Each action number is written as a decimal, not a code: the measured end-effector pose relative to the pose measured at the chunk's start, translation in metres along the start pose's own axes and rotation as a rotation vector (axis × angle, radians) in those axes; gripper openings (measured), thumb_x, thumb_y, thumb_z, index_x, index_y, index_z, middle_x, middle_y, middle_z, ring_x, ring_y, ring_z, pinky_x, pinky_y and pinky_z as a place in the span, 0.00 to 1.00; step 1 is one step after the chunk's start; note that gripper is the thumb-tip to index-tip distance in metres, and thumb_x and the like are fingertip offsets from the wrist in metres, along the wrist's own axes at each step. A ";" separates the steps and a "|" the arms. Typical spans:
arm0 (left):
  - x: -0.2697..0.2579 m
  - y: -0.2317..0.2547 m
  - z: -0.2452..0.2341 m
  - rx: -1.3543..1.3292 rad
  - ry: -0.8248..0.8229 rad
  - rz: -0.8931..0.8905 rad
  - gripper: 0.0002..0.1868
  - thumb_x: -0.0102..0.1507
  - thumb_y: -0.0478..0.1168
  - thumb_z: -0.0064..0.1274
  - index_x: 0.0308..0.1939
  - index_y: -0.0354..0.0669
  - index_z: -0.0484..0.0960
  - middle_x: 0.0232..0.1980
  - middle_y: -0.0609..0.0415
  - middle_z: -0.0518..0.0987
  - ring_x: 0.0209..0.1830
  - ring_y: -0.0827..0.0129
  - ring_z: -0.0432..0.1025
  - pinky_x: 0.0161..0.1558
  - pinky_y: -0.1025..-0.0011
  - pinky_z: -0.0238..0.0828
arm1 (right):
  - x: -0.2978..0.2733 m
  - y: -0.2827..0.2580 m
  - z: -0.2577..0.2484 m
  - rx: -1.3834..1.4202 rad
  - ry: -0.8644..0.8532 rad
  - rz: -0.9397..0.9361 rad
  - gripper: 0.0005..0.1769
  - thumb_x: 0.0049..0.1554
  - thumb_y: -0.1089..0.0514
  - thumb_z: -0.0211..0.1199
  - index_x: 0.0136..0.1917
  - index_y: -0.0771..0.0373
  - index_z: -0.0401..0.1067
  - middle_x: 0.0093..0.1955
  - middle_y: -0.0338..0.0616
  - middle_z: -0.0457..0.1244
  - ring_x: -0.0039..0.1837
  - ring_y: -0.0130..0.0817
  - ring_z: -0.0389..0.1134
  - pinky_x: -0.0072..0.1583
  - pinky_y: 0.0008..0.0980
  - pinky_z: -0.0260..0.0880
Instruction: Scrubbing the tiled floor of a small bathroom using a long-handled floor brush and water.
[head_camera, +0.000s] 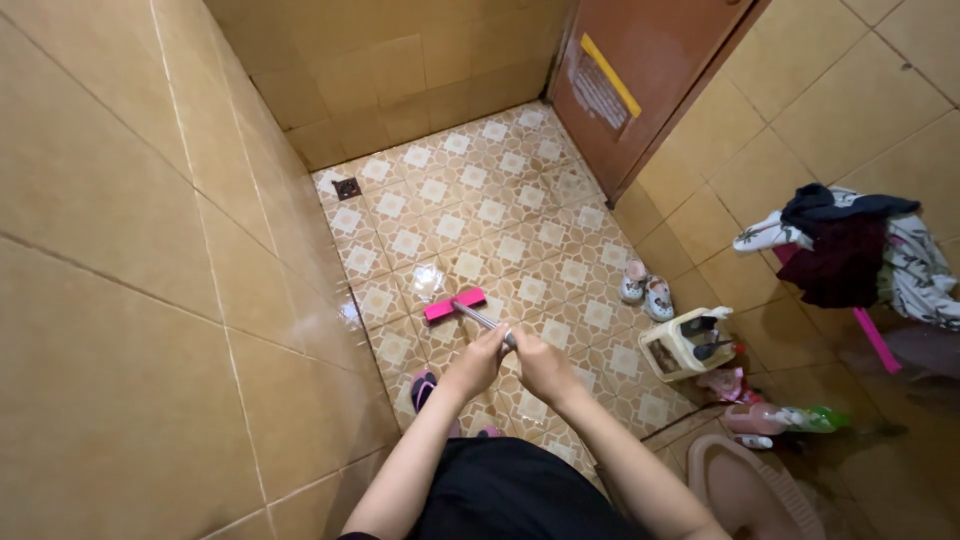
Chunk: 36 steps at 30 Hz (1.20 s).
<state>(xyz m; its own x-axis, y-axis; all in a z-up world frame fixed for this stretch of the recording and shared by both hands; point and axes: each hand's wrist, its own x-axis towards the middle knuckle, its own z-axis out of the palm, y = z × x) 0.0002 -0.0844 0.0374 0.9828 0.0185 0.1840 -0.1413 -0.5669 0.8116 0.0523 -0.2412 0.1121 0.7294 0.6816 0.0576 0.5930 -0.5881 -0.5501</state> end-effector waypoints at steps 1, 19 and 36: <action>-0.002 -0.005 0.005 -0.001 -0.003 0.001 0.24 0.65 0.32 0.52 0.66 0.36 0.72 0.65 0.38 0.76 0.63 0.46 0.72 0.60 0.58 0.73 | -0.001 -0.001 0.000 0.000 0.001 0.003 0.18 0.57 0.73 0.52 0.60 0.67 0.69 0.48 0.61 0.71 0.49 0.52 0.76 0.49 0.44 0.78; 0.031 -0.078 0.007 -0.052 -0.136 -0.161 0.22 0.66 0.30 0.48 0.64 0.34 0.70 0.60 0.31 0.76 0.62 0.38 0.70 0.58 0.54 0.71 | 0.058 0.045 0.075 -0.108 -0.238 0.098 0.14 0.57 0.72 0.50 0.56 0.71 0.65 0.47 0.65 0.68 0.51 0.58 0.73 0.52 0.48 0.75; 0.116 -0.101 -0.035 -0.008 -0.191 -0.138 0.18 0.67 0.32 0.44 0.62 0.36 0.74 0.57 0.33 0.79 0.58 0.41 0.74 0.56 0.54 0.71 | 0.134 0.053 0.058 0.087 -0.119 0.140 0.24 0.58 0.69 0.48 0.68 0.58 0.64 0.63 0.57 0.65 0.66 0.56 0.66 0.63 0.48 0.68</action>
<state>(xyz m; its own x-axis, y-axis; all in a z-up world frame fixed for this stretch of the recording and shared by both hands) 0.1244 0.0041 -0.0037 0.9975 -0.0612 -0.0366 -0.0043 -0.5634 0.8261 0.1615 -0.1561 0.0423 0.7542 0.6456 -0.1201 0.4534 -0.6443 -0.6159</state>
